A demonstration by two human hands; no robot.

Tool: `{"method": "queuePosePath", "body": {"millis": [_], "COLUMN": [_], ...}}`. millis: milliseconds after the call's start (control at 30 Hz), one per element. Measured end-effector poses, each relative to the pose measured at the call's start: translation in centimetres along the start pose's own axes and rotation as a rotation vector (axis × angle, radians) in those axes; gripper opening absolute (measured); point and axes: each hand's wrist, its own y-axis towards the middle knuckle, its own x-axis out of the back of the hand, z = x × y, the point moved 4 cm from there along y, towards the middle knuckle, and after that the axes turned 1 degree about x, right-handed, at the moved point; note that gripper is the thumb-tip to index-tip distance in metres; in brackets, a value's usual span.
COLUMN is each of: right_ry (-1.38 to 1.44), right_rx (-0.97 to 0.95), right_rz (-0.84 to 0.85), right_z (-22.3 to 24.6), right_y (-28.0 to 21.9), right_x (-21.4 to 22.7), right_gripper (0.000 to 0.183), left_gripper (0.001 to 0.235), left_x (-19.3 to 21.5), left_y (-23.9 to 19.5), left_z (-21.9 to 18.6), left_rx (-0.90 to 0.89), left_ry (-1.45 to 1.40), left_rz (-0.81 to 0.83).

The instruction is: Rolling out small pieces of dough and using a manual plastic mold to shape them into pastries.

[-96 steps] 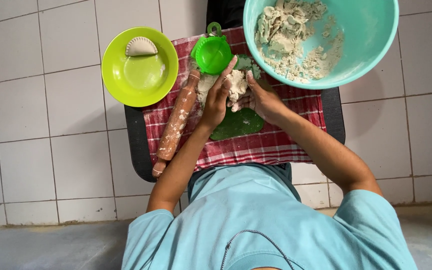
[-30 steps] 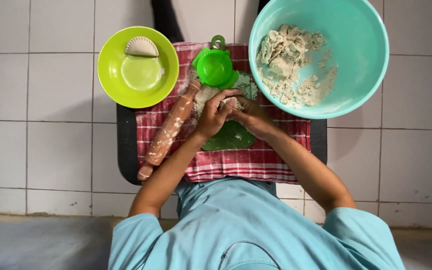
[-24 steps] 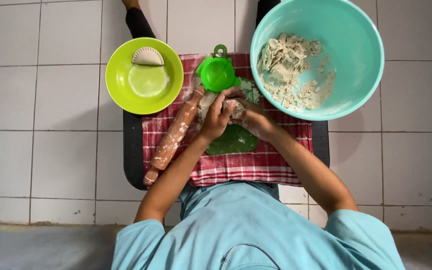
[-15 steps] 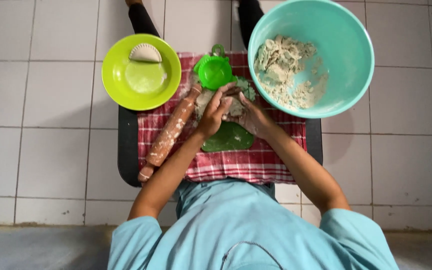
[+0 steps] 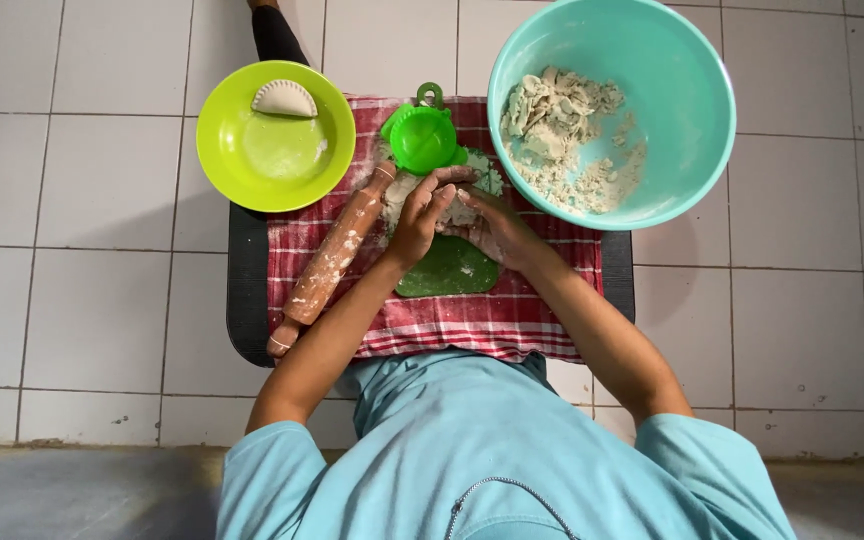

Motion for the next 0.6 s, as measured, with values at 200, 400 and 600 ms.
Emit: {"method": "queuePosePath", "body": {"millis": [200, 400, 600], "right_ry": [0.004, -0.019, -0.043], "right_rx": [-0.043, -0.053, -0.076], "right_rz": [-0.016, 0.012, 0.069], "right_z": [-0.4, -1.0, -2.1], "right_y": [0.1, 0.7, 1.6], "right_x": [1.0, 2.2, 4.6], "right_gripper": [0.033, 0.034, 0.052], "left_gripper": [0.043, 0.039, 0.038], "left_x": [-0.3, -0.2, -0.5], "left_y": [-0.2, -0.2, 0.1], "left_z": [-0.5, -0.5, -1.3], "left_rx": [0.005, -0.008, -0.001], "left_ry": [-0.052, -0.042, -0.063], "left_rz": [0.012, 0.012, -0.002]}}
